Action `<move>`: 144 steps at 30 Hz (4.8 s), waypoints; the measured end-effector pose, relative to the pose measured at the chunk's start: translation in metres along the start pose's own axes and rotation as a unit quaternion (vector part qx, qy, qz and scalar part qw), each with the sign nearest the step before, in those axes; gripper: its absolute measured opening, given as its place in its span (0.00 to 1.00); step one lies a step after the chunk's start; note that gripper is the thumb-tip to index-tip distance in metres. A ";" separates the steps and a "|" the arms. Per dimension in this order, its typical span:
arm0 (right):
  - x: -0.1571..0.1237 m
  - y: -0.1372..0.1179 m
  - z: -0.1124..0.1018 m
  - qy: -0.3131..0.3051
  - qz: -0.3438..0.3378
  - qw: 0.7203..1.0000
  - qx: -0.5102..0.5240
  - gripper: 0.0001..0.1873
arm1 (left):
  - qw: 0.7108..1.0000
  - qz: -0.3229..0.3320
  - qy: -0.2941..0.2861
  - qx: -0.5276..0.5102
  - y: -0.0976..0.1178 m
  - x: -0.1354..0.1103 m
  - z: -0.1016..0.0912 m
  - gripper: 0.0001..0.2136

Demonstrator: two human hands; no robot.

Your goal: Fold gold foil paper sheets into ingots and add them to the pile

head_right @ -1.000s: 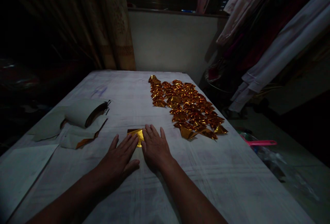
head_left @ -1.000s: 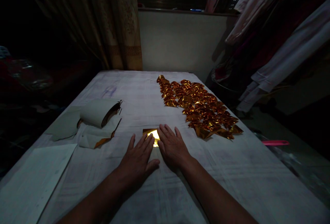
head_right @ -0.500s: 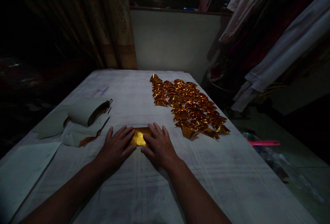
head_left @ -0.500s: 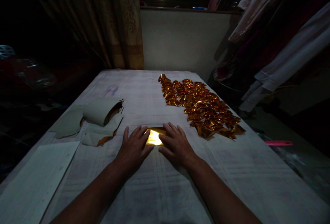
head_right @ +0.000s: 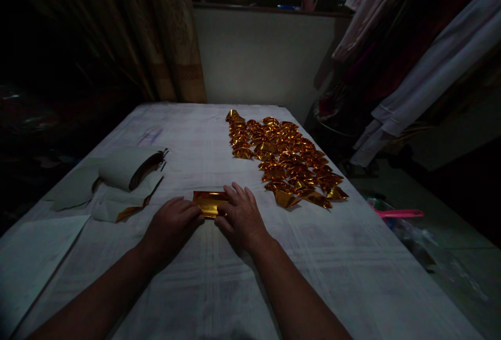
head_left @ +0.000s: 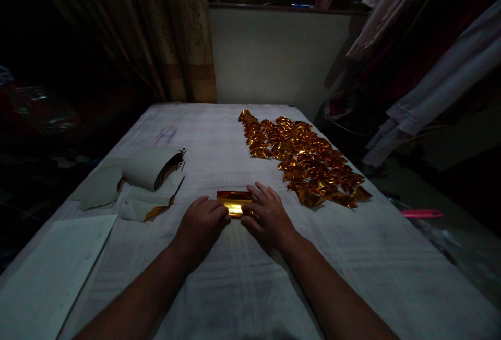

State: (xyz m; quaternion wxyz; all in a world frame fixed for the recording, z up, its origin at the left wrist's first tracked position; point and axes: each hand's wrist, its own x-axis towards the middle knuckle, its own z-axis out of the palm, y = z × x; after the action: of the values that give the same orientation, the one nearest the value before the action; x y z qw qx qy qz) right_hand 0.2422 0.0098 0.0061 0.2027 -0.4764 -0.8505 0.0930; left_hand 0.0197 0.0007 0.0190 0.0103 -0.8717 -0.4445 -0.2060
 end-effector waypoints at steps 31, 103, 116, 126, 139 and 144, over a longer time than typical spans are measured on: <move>0.005 -0.001 0.005 0.041 0.147 0.987 0.043 0.06 | 0.978 -0.187 0.009 -0.092 -0.010 0.006 0.004 0.14; 0.016 -0.030 0.013 0.063 0.175 0.983 -0.015 0.10 | 0.992 -0.101 0.014 -0.079 -0.010 -0.001 0.012 0.11; 0.007 -0.013 0.011 0.029 0.161 0.986 0.029 0.10 | 0.998 -0.065 0.008 -0.019 -0.006 -0.004 0.007 0.10; 0.008 -0.017 0.009 0.040 0.167 0.985 0.028 0.10 | 0.999 -0.029 -0.008 -0.009 0.028 -0.002 0.002 0.17; 0.008 -0.017 0.007 0.037 0.170 0.984 0.044 0.09 | 0.998 -0.047 -0.004 0.052 -0.014 -0.034 -0.017 0.15; 0.005 -0.013 0.010 0.060 0.157 0.985 0.032 0.12 | 0.997 -0.038 0.004 0.066 -0.015 -0.035 -0.019 0.15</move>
State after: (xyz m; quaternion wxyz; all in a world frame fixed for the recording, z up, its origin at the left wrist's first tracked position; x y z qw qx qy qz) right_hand 0.2254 0.0076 0.0025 0.2516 -0.6021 -0.7478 0.1225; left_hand -0.0166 -0.0211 0.0206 0.0618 -0.8510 -0.4896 -0.1796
